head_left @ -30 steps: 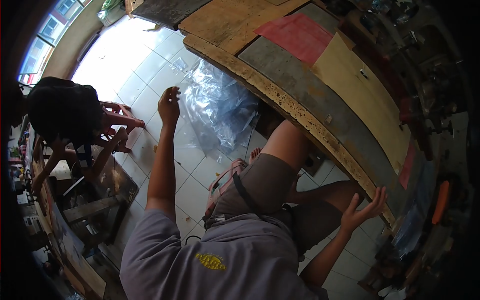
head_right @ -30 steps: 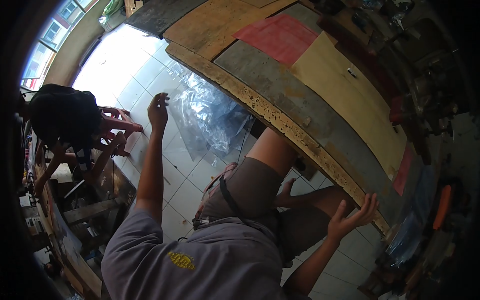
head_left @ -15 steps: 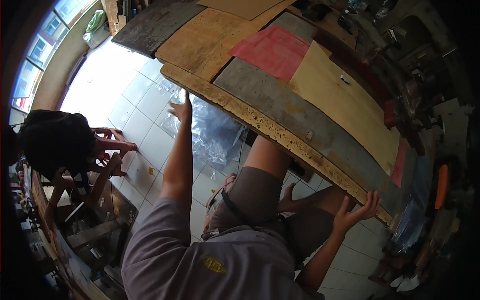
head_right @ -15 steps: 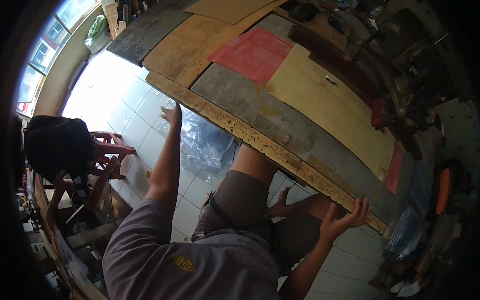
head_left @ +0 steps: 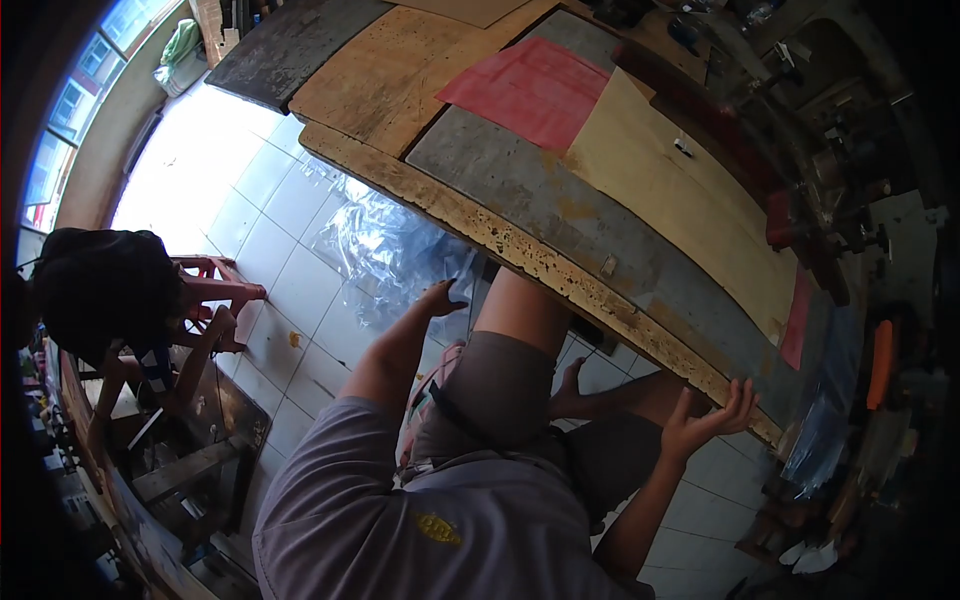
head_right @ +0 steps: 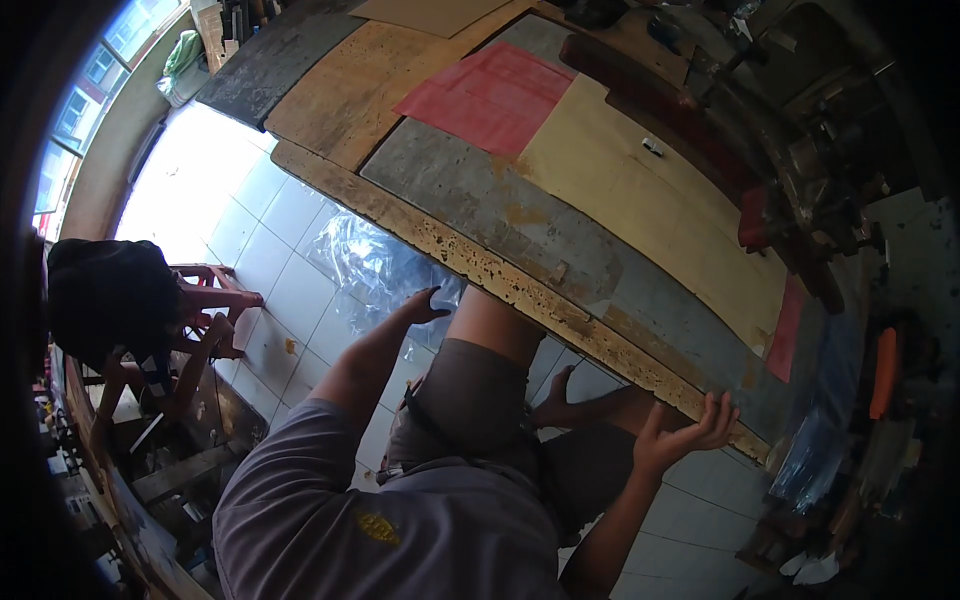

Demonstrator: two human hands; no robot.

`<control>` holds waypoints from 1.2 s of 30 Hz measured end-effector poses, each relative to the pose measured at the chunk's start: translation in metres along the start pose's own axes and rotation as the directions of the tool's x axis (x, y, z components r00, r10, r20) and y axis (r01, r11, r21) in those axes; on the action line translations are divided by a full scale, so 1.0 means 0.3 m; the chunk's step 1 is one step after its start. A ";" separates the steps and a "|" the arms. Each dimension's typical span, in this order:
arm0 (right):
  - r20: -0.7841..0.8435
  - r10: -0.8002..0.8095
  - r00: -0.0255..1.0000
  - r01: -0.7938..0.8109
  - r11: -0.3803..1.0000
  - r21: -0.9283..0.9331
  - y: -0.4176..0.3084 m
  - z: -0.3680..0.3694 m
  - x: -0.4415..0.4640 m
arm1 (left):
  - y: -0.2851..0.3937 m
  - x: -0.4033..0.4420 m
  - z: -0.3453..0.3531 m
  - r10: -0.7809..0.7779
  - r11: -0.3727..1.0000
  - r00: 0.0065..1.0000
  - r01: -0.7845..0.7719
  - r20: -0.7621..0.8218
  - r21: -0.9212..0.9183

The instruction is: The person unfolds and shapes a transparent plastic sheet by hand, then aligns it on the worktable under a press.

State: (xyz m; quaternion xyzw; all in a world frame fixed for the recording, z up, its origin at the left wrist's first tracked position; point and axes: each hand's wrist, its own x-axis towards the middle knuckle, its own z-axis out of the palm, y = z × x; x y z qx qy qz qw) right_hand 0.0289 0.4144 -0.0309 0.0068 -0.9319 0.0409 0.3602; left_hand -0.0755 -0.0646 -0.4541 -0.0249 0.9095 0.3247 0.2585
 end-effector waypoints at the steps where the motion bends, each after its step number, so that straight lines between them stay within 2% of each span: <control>1: -0.003 0.002 1.000 -0.002 1.000 0.024 0.005 0.004 -0.003 | -0.019 -0.001 0.083 0.033 0.999 0.999 -0.032 0.025 -0.020; 2: -0.009 0.006 1.000 -0.005 0.999 0.048 0.009 0.012 -0.007 | -0.040 0.008 0.158 0.069 0.997 0.997 -0.067 0.047 -0.038; 3: -0.013 0.011 1.000 -0.010 0.998 0.070 0.014 0.014 -0.009 | -0.028 0.004 0.206 -0.004 1.000 0.995 0.001 0.103 0.025; 4: -0.008 0.003 1.000 -0.003 0.999 0.053 0.017 0.011 -0.008 | 0.012 -0.035 0.251 -0.153 0.987 0.988 0.152 0.017 0.056; 6: 0.002 -0.011 1.000 0.011 1.000 0.023 0.017 0.007 -0.006 | 0.038 -0.066 0.278 -0.261 0.962 0.962 0.266 0.082 -0.059; 7: -0.003 -0.015 1.000 0.015 1.000 0.016 0.019 0.009 -0.007 | 0.049 -0.092 0.310 -0.383 0.901 0.924 0.369 -0.015 -0.228; 10: -0.020 -0.020 1.000 0.020 1.000 -0.008 0.021 0.020 -0.007 | 0.089 -0.157 0.280 -0.450 0.843 0.893 0.420 -0.013 -0.336; 11: -0.023 -0.017 1.000 0.016 1.000 -0.020 0.021 0.020 -0.008 | 0.134 -0.169 0.250 -0.454 0.864 0.887 0.417 -0.078 -0.283; 13: -0.030 -0.018 0.999 0.016 0.999 -0.039 0.029 0.026 -0.008 | 0.199 -0.213 0.155 -0.241 0.964 0.921 0.190 -0.307 -0.186; 14: -0.032 -0.020 0.999 0.018 0.999 -0.045 0.034 0.028 -0.013 | 0.240 -0.241 0.088 -0.120 0.990 0.905 0.079 -0.409 -0.115; 17: -0.045 -0.025 0.999 0.023 0.998 -0.050 0.035 0.034 -0.015 | 0.341 -0.359 -0.168 0.250 0.968 0.852 -0.220 -0.460 0.118; 20: -0.083 -0.031 0.996 0.028 0.999 -0.043 0.033 0.047 -0.009 | 0.375 -0.431 -0.375 0.321 0.947 0.796 -0.276 -0.513 0.165; 22: -0.106 -0.024 0.994 0.019 0.999 -0.046 0.029 0.057 -0.007 | 0.382 -0.434 -0.516 0.335 0.931 0.674 -0.342 -0.659 0.124; 24: -0.117 -0.008 0.993 0.001 0.998 -0.059 0.027 0.060 -0.009 | 0.380 -0.406 -0.656 0.278 0.928 0.517 -0.362 -0.810 0.088; 26: -0.107 0.001 0.994 -0.007 0.998 -0.055 0.030 0.060 -0.019 | 0.285 -0.347 -0.800 0.237 0.931 0.408 -0.355 -0.882 0.086; 28: -0.092 0.013 0.996 -0.018 0.998 -0.057 0.029 0.051 -0.021 | 0.166 -0.296 -0.929 0.186 0.948 0.253 -0.299 -0.949 0.106; 30: -0.069 0.027 0.997 -0.031 0.998 -0.059 0.021 0.039 -0.018 | 0.031 -0.251 -1.006 -0.101 0.928 0.244 -0.327 -0.965 -0.179; 33: -0.065 0.037 0.997 -0.040 0.998 -0.049 0.018 0.035 -0.017 | -0.159 -0.193 -1.080 -0.303 0.813 0.213 -0.451 -0.929 -0.368; 34: -0.062 0.039 0.997 -0.042 0.998 -0.047 0.016 0.035 -0.016 | -0.167 -0.199 -1.103 -0.375 0.798 0.214 -0.420 -0.902 -0.432; 36: -0.074 0.037 0.997 -0.040 0.998 -0.043 0.010 0.034 -0.012 | -0.177 -0.169 -1.123 -0.446 0.695 0.192 -0.542 -0.874 -0.473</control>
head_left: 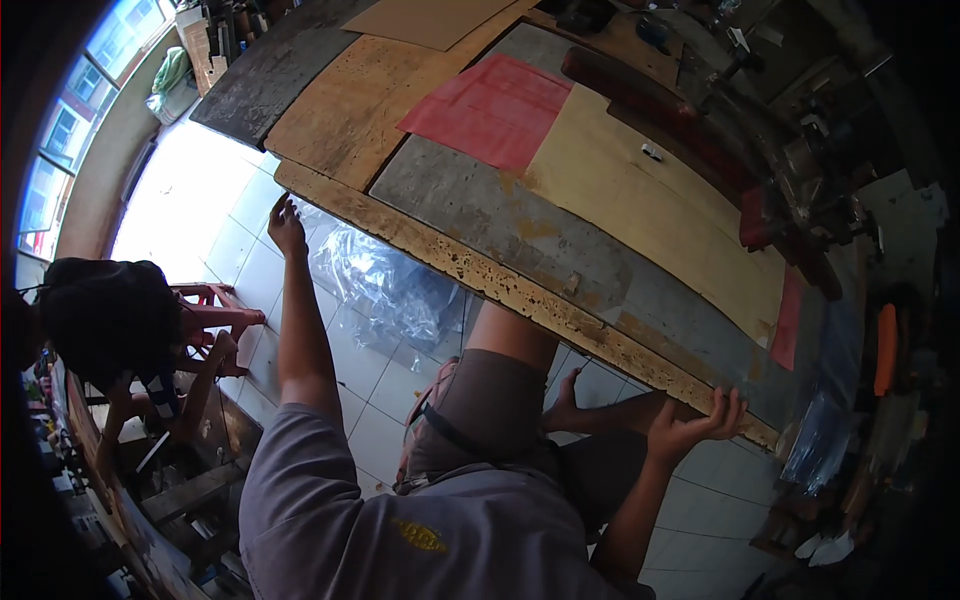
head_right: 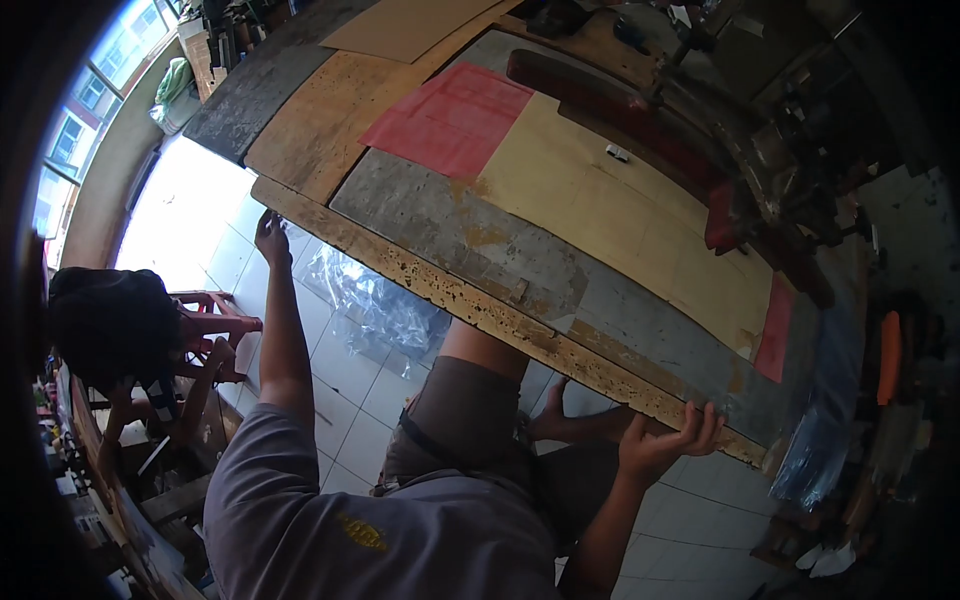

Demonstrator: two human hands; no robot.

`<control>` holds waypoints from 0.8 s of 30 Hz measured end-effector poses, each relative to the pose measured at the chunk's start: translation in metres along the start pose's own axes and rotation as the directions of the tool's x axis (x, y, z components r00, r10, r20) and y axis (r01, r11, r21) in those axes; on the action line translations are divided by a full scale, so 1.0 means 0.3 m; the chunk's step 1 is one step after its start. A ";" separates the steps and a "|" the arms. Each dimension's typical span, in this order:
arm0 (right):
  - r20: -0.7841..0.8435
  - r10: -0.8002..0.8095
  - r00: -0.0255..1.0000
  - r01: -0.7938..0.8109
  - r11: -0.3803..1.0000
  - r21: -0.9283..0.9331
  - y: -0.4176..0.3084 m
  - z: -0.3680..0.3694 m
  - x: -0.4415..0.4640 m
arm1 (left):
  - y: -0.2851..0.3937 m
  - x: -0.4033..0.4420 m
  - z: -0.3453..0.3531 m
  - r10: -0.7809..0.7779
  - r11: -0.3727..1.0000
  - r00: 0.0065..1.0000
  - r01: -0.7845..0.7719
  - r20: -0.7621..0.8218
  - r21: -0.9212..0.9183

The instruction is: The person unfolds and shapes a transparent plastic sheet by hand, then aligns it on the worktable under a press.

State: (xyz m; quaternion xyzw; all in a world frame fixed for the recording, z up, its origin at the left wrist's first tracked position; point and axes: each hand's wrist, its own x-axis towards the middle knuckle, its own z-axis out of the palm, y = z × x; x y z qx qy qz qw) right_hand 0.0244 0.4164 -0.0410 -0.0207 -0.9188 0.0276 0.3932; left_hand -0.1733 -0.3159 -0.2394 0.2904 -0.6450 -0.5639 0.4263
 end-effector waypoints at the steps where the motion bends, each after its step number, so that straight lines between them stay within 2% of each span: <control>1: -0.006 0.000 1.000 0.000 1.000 0.004 -0.006 0.002 0.002 | -0.072 0.022 0.030 -0.027 0.999 0.999 0.028 0.023 -0.037; 2: -0.018 0.002 1.000 -0.001 1.000 0.006 -0.011 0.007 0.004 | -0.139 0.043 0.053 -0.053 0.996 0.998 0.056 0.047 -0.073; 4: -0.037 0.000 0.999 0.000 1.000 0.009 -0.018 0.012 0.010 | -0.179 0.016 0.118 -0.016 0.943 0.979 -0.053 0.205 0.329; 5: -0.037 0.001 0.999 -0.001 1.000 0.010 -0.019 0.012 0.008 | -0.288 0.012 0.147 0.075 0.970 0.958 -0.134 0.277 0.201; 6: -0.040 0.003 0.999 -0.002 1.000 0.009 -0.019 0.015 0.004 | -0.393 0.004 0.186 0.044 0.993 0.951 -0.075 0.306 0.089; 8: -0.029 0.010 1.000 -0.010 1.000 -0.001 -0.018 0.010 0.004 | -0.506 -0.020 0.215 0.057 0.982 0.880 -0.134 0.471 0.131; 9: -0.014 0.016 1.000 -0.016 1.000 -0.010 -0.017 0.003 0.003 | -0.537 -0.033 0.238 0.165 0.966 0.849 -0.242 0.501 0.093; 11: 0.010 0.026 1.000 -0.026 0.999 -0.020 -0.015 -0.011 -0.001 | -0.432 -0.076 0.269 0.309 0.751 0.725 -0.583 0.615 0.310; 14: 0.034 0.038 0.999 -0.037 0.999 -0.020 -0.022 -0.027 0.009 | -0.128 -0.215 0.220 0.160 0.900 0.850 -0.335 0.502 0.280; 15: 0.040 0.045 0.998 -0.044 0.999 -0.022 -0.030 -0.033 0.014 | -0.059 -0.272 0.198 0.182 0.844 0.878 -0.370 0.442 0.389; 16: 0.046 0.050 0.998 -0.049 0.999 -0.023 -0.036 -0.038 0.019 | 0.028 -0.338 0.165 0.218 0.806 0.874 -0.412 0.435 0.424; 18: 0.040 0.052 0.998 -0.052 0.999 -0.016 -0.046 -0.048 0.029 | 0.093 -0.455 0.102 0.184 0.849 0.908 -0.340 0.376 0.405; 20: 0.031 0.045 0.999 -0.045 0.999 0.003 -0.043 -0.053 0.028 | 0.216 -0.595 0.031 0.088 0.915 0.910 -0.234 0.405 0.329; 24: -0.020 0.033 0.999 -0.032 0.998 0.050 -0.022 -0.031 0.013 | 0.264 -0.857 -0.078 -0.082 0.967 0.867 -0.050 0.491 0.250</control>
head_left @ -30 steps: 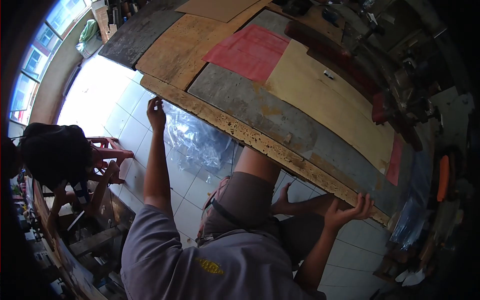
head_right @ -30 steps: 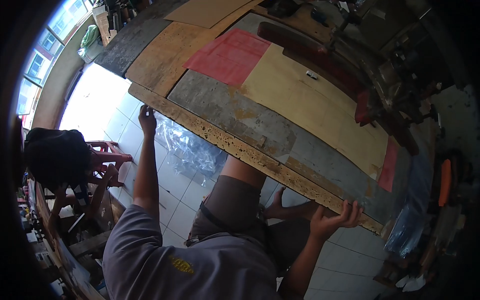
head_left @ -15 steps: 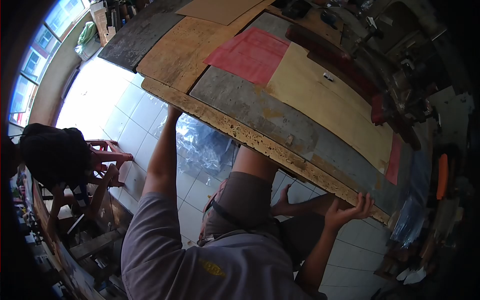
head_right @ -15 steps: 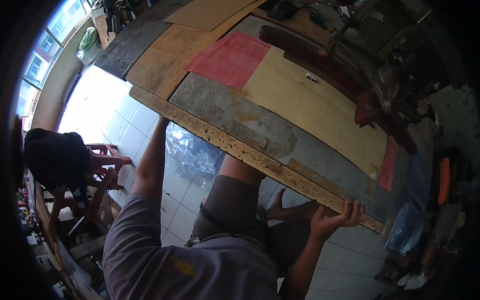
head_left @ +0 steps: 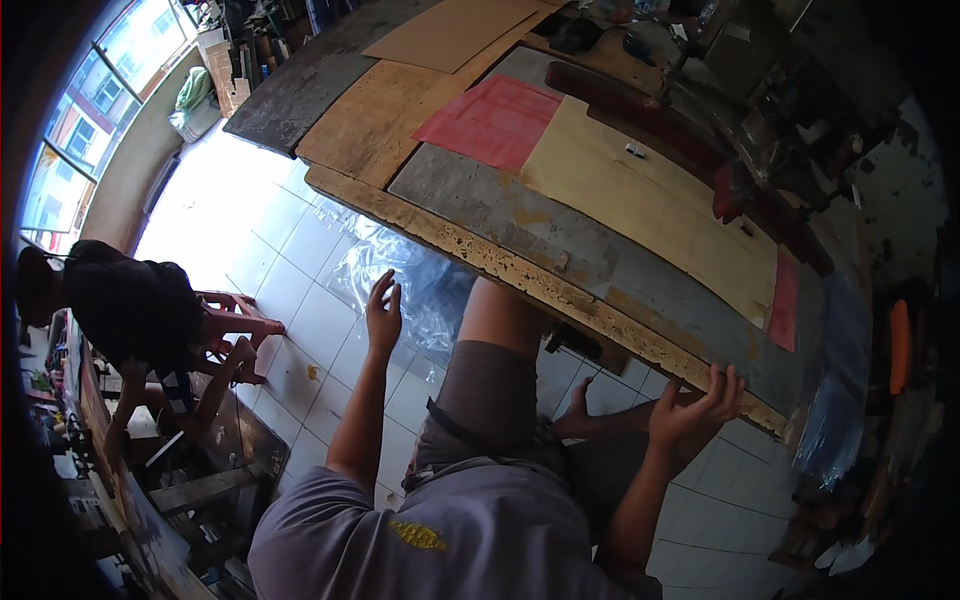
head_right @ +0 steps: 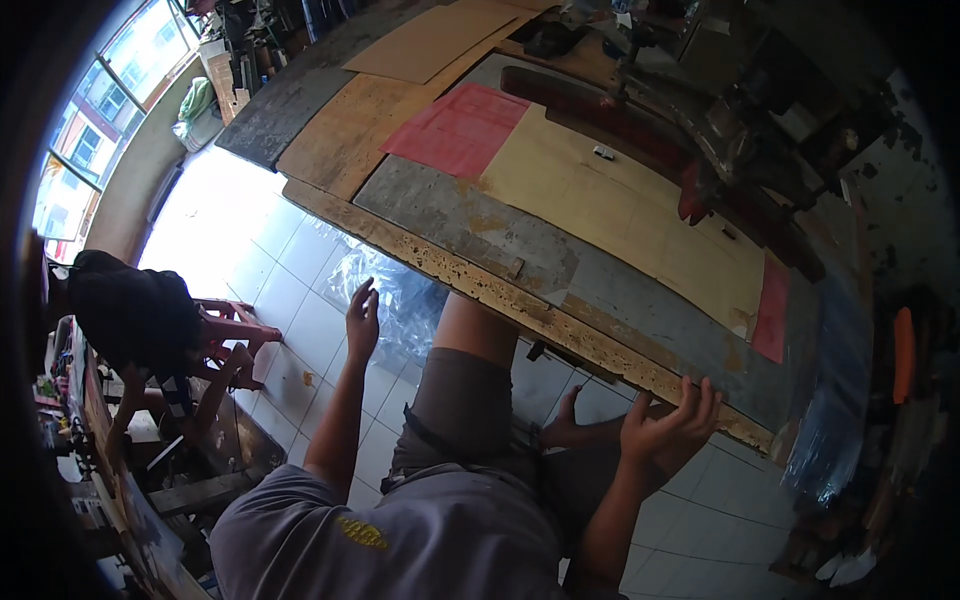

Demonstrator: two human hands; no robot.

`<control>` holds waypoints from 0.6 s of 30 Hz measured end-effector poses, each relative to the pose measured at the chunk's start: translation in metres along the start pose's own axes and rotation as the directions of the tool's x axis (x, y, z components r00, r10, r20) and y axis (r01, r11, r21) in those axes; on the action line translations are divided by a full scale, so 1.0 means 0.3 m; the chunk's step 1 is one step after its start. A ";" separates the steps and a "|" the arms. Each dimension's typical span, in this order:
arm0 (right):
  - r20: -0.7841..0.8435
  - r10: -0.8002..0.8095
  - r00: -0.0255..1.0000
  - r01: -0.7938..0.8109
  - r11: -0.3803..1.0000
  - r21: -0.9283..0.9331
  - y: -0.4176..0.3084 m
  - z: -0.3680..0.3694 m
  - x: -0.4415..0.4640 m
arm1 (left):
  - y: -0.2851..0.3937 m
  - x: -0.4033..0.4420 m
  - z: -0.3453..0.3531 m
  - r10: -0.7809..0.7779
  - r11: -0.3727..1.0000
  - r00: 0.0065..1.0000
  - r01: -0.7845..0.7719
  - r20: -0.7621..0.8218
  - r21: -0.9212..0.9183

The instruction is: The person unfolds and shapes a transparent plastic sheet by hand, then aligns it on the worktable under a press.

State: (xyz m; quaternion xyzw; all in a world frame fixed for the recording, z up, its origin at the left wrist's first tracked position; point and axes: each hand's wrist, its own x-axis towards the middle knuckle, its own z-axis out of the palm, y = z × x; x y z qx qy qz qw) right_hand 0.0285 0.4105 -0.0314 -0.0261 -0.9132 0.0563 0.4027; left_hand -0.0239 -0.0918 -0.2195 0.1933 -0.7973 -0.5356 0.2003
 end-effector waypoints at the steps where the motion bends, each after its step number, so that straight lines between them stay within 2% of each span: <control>1: -0.016 0.003 1.000 -0.002 1.000 0.004 0.007 0.006 -0.006 | 0.018 -0.058 0.015 0.035 0.999 0.999 -0.035 0.019 0.028; 4: -0.037 0.001 0.999 -0.001 1.000 -0.012 0.021 0.010 -0.017 | 0.210 -0.161 0.052 0.160 0.976 0.987 -0.159 0.007 0.152; 6: -0.031 -0.007 0.999 0.007 1.000 0.001 0.022 0.006 -0.021 | 0.366 -0.161 0.077 0.392 0.897 0.919 -0.374 -0.033 0.234; 8: -0.037 -0.019 0.999 0.020 0.999 0.044 0.033 0.006 -0.023 | 0.528 -0.146 0.108 0.592 0.772 0.805 -0.553 -0.035 0.313; 11: -0.042 -0.014 0.999 0.018 0.995 0.103 0.063 0.011 -0.043 | 0.719 -0.121 0.186 0.809 0.585 0.577 -0.766 -0.115 0.268; 12: -0.024 -0.016 1.000 0.019 0.993 0.117 0.061 0.003 -0.040 | 0.769 -0.115 0.214 0.857 0.515 0.496 -0.813 -0.139 0.273; 14: 0.009 -0.024 1.000 0.022 0.993 0.118 0.059 -0.033 -0.024 | 0.838 -0.131 0.274 0.869 0.490 0.464 -0.855 -0.171 0.170; 18: 0.172 -0.079 0.982 0.028 0.959 0.282 0.102 -0.159 0.022 | 0.916 -0.189 0.380 0.871 0.463 0.488 -0.853 0.053 0.242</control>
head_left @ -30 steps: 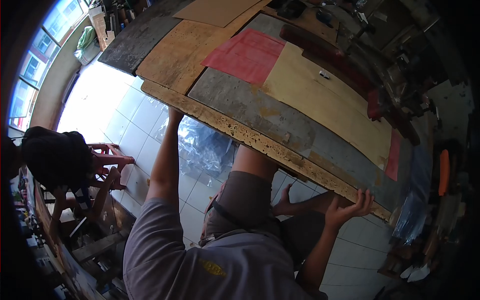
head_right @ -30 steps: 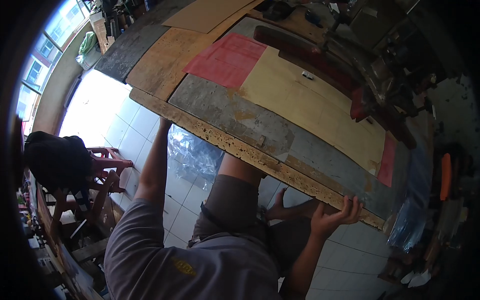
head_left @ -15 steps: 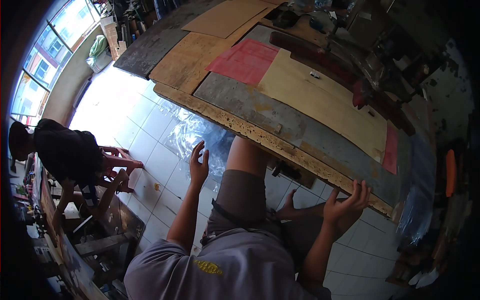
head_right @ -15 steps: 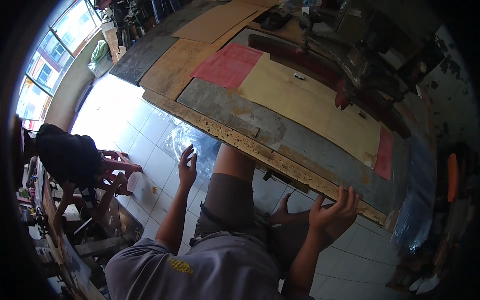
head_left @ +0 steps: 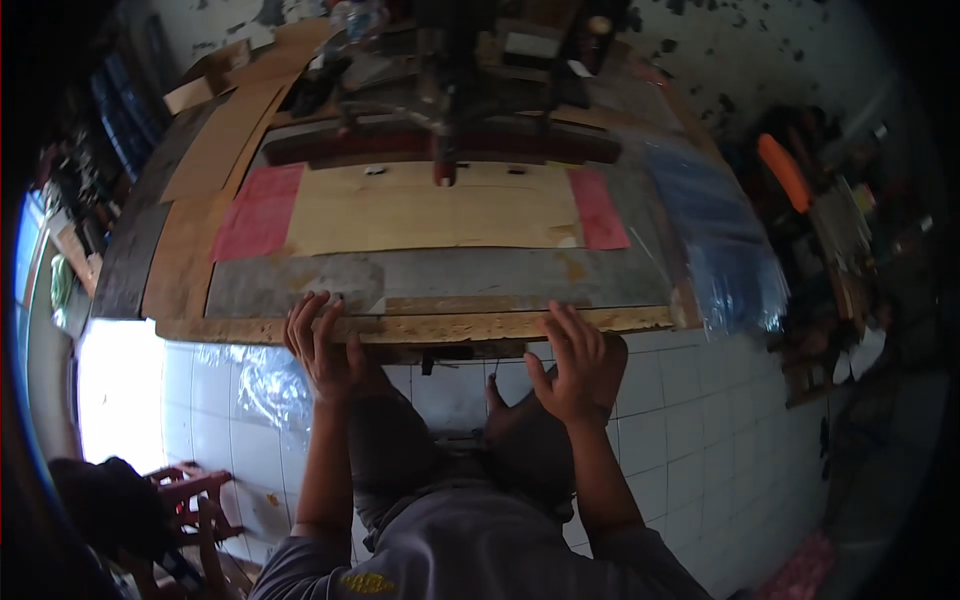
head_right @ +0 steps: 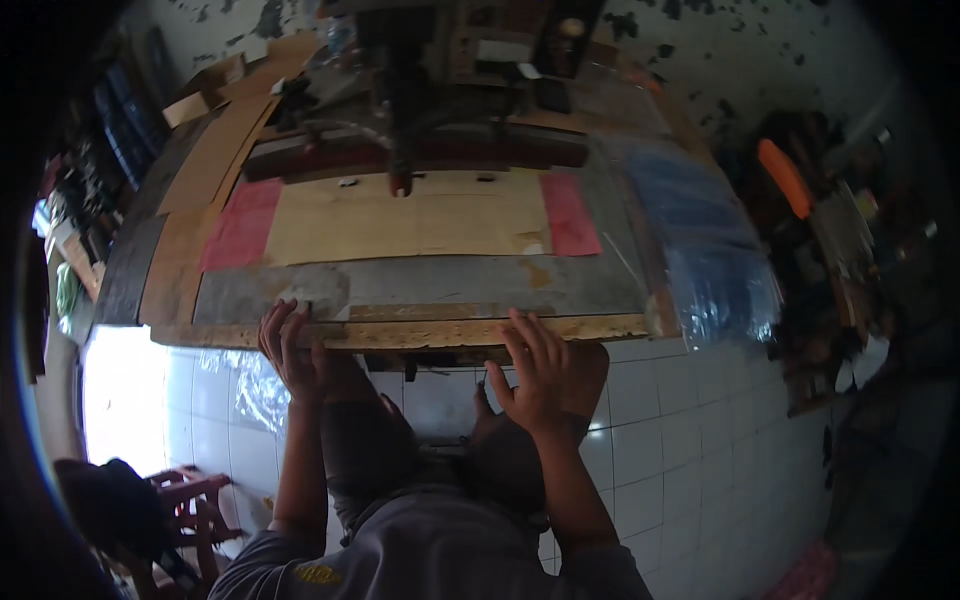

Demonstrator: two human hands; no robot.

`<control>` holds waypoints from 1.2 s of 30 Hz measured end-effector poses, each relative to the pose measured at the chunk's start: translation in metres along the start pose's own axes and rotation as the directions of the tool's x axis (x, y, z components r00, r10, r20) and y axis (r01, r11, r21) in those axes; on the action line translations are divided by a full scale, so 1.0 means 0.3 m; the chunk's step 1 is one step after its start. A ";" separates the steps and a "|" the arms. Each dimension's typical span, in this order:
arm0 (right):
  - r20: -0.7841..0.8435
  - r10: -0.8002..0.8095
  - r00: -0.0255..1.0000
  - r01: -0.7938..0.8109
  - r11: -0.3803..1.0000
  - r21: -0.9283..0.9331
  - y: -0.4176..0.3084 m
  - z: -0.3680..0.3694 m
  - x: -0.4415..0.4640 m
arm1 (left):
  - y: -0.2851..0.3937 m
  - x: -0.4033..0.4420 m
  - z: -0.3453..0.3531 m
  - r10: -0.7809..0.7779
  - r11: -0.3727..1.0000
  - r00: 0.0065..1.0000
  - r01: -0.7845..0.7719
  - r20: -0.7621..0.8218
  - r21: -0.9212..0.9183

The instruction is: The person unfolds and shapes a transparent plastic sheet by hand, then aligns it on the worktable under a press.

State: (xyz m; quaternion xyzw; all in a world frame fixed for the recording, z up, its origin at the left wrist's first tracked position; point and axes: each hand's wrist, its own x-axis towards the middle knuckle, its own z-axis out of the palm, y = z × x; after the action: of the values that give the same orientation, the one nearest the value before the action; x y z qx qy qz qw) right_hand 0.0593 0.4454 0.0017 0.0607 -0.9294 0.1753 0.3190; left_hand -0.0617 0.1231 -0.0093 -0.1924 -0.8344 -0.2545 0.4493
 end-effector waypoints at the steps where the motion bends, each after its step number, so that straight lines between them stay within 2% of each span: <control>1: 0.027 -0.002 1.000 0.002 1.000 -0.014 0.023 -0.049 0.011 | 0.012 0.004 0.013 0.014 0.999 0.999 -0.016 0.053 0.051; 3: 0.094 -0.010 0.996 0.012 1.000 -0.021 0.094 -0.169 0.030 | -0.008 -0.044 0.054 0.050 0.996 0.999 -0.049 -0.014 0.081; 5: -0.050 0.034 0.998 -0.047 0.953 -0.299 0.206 -0.299 0.067 | -0.013 -0.053 0.084 0.067 0.993 0.994 -0.057 -0.086 0.107; 7: -0.271 0.142 0.952 -0.225 0.924 -0.309 0.395 -0.411 0.085 | -0.017 -0.058 0.088 0.065 0.994 0.995 -0.057 -0.082 0.094; 9: -0.385 0.315 0.868 -0.415 0.885 -0.211 0.571 -0.523 0.085 | -0.016 -0.060 0.081 0.060 0.994 0.996 -0.054 -0.066 0.099; 12: -0.412 0.351 0.841 -0.515 0.752 -0.411 0.812 -0.578 0.022 | -0.028 -0.069 0.080 0.079 0.992 0.995 -0.073 -0.056 0.104; 15: -0.272 0.481 0.833 -0.551 0.759 -0.347 0.871 -0.557 -0.016 | -0.034 -0.075 0.088 0.097 0.988 0.993 -0.087 -0.074 0.126; 18: -0.266 0.499 0.825 -0.563 0.772 -0.295 0.861 -0.579 -0.024 | -0.028 -0.073 0.090 0.084 0.992 0.994 -0.076 -0.076 0.106; 21: -0.326 0.454 0.829 -0.552 0.754 -0.356 0.867 -0.582 -0.024 | -0.034 -0.079 0.098 0.085 0.992 0.993 -0.076 -0.087 0.105; 24: -0.313 0.480 0.820 -0.572 0.717 -0.399 0.891 -0.622 -0.009 | -0.029 -0.076 0.093 0.088 0.991 0.993 -0.079 -0.083 0.109; 27: -0.259 0.505 0.824 -0.565 0.766 -0.306 0.910 -0.744 0.050 | -0.024 -0.070 0.077 0.086 0.992 0.995 -0.081 -0.055 0.093; 29: -0.464 0.385 0.798 -0.504 0.848 -0.163 0.930 -0.830 0.100 | -0.027 -0.067 0.068 0.093 0.993 0.995 -0.090 -0.032 0.080; 30: -0.585 0.308 0.750 -0.456 0.881 -0.122 0.924 -0.860 0.135 | -0.028 -0.067 0.063 0.096 0.993 0.995 -0.094 -0.021 0.074; 35: -0.630 0.435 0.644 -0.388 0.895 0.222 0.709 -1.016 0.295 | -0.025 -0.068 0.056 0.085 0.995 0.996 -0.085 -0.008 0.050; 36: -0.648 0.410 0.642 -0.331 0.911 0.248 0.651 -1.039 0.335 | -0.024 -0.068 0.056 0.082 0.996 0.997 -0.081 -0.010 0.042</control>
State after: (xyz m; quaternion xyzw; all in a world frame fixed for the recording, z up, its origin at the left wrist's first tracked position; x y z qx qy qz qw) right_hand 0.1144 0.7408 0.2363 -0.1833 -0.7258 0.2958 0.5935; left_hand -0.0660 0.1257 -0.0362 -0.2154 -0.8283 -0.2197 0.4683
